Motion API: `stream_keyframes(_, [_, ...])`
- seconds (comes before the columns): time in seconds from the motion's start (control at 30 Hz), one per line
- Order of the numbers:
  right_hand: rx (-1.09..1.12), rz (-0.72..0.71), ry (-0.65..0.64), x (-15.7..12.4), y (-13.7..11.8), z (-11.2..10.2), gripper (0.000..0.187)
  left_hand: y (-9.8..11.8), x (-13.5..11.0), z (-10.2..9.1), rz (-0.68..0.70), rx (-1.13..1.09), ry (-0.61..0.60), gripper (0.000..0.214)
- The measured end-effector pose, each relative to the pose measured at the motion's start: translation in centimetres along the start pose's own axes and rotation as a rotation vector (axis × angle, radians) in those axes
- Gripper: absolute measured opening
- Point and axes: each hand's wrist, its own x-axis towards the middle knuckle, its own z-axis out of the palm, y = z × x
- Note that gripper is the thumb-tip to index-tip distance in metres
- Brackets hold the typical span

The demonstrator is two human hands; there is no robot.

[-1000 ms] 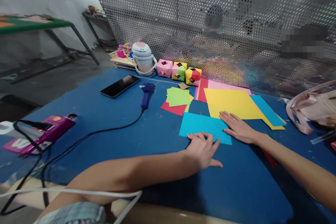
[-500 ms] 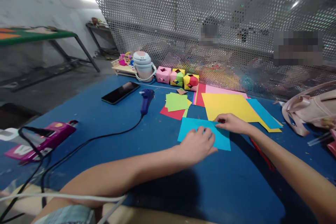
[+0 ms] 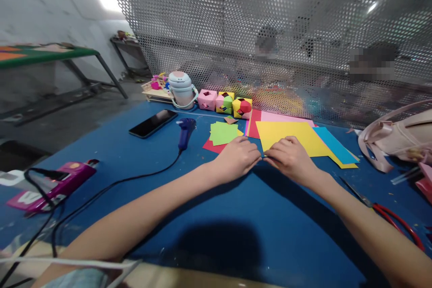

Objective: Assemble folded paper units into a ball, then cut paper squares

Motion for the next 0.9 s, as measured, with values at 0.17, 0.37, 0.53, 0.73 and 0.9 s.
stream_keyframes(0.17, [-0.132, -0.093, 0.04, 0.7, -1.1, -0.7, 0.023, 0.2, -0.8, -0.9, 0.121, 0.188, 0.081, 0.031])
stream_keyframes(0.37, [-0.138, -0.075, 0.115, -1.7, 0.9, -2.0, 0.017, -1.7, -2.5, -2.9, 0.168, 0.351, 0.103, 0.029])
stream_keyframes(0.53, [-0.254, -0.042, 0.158, -4.3, 2.1, -2.7, 0.009, -2.8, -4.0, -3.6, 0.227, 0.452, 0.209, 0.025])
stream_keyframes(0.73, [-0.211, -0.068, 0.07, -8.4, 1.6, -0.2, 0.012, -2.6, -7.0, -0.7, 0.311, 0.406, 0.096, 0.026])
stream_keyframes(0.9, [-0.113, -0.085, -0.112, -11.0, 0.1, 2.4, 0.022, -2.3, -8.8, 1.5, 0.205, 0.225, -0.154, 0.03])
